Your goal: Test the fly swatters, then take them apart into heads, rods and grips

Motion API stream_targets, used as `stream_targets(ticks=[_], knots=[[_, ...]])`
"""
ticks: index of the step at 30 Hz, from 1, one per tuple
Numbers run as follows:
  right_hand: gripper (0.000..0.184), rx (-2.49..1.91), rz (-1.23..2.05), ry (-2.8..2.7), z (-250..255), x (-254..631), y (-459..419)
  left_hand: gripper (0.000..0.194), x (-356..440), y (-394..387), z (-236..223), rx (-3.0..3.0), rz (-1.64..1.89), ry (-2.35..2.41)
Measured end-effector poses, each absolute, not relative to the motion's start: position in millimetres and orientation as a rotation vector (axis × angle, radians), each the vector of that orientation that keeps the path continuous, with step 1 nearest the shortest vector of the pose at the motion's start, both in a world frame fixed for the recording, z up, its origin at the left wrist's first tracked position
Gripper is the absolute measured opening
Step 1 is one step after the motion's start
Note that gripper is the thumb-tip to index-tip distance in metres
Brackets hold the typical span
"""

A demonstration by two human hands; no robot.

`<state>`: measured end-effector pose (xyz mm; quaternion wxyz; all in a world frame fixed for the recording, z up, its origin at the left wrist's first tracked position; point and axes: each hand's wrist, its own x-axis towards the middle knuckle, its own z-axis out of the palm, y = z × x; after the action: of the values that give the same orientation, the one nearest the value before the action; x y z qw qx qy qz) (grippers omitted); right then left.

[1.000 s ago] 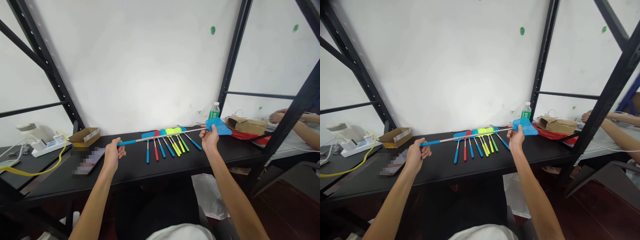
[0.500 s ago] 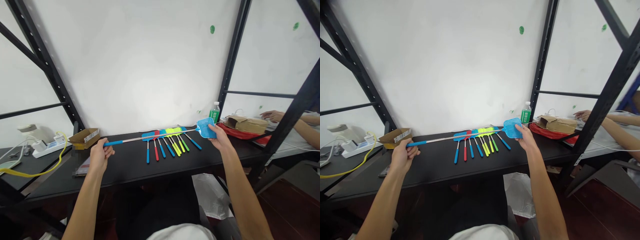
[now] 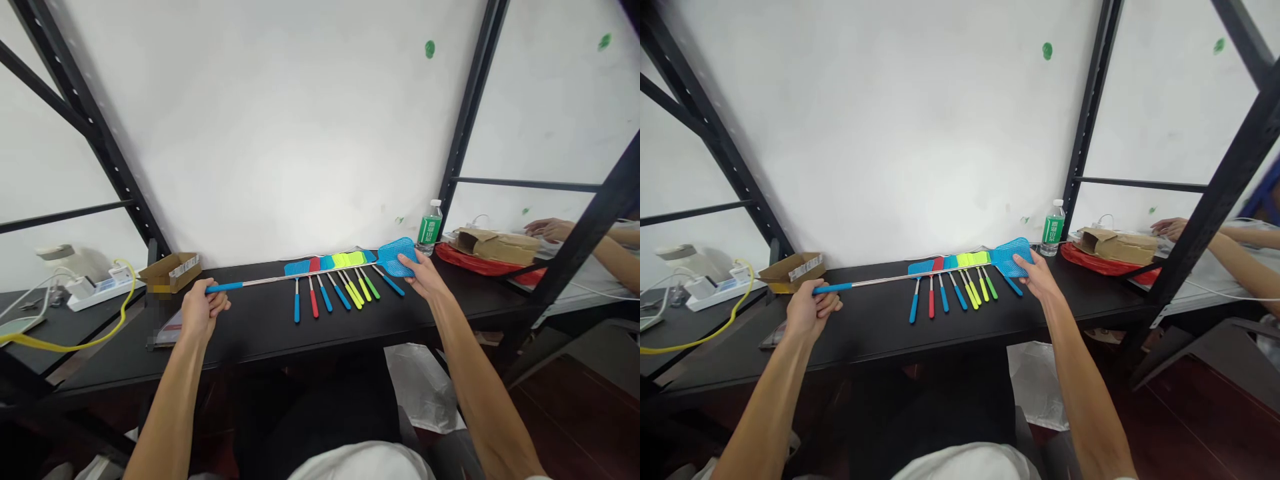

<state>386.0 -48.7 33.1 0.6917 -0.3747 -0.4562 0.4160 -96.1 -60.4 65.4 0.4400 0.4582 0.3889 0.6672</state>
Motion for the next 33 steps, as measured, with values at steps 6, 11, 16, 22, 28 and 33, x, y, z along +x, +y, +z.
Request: stream_targets(ticks=[6, 11, 16, 22, 28, 33], knots=[[0.041, -0.816, 0.942, -1.164, 23, 319, -38, 0.043, -47, -54, 45, 1.201, 1.537, 0.983], [0.042, -0.805, 0.994, -1.152, 27, 297, -41, 0.046, -33, -51, 36, 1.309, 1.407, 1.017], [0.042, -0.770, 0.969, -1.150, 39, 321, -49, 0.050, -39, -54, 38, 1.446, 1.258, 1.062], [0.042, -0.766, 0.940, -1.132, 39, 322, -47, 0.047, -42, -58, 42, 1.484, 1.241, 1.092], [0.042, -0.800, 0.961, -1.116, 31, 320, -42, 0.049, -39, -49, 29, 1.563, 1.245, 1.087], [0.036, -0.802, 0.874, -1.158, 25, 306, -40, 0.051, -30, -42, 13, 1.585, 1.239, 1.068]])
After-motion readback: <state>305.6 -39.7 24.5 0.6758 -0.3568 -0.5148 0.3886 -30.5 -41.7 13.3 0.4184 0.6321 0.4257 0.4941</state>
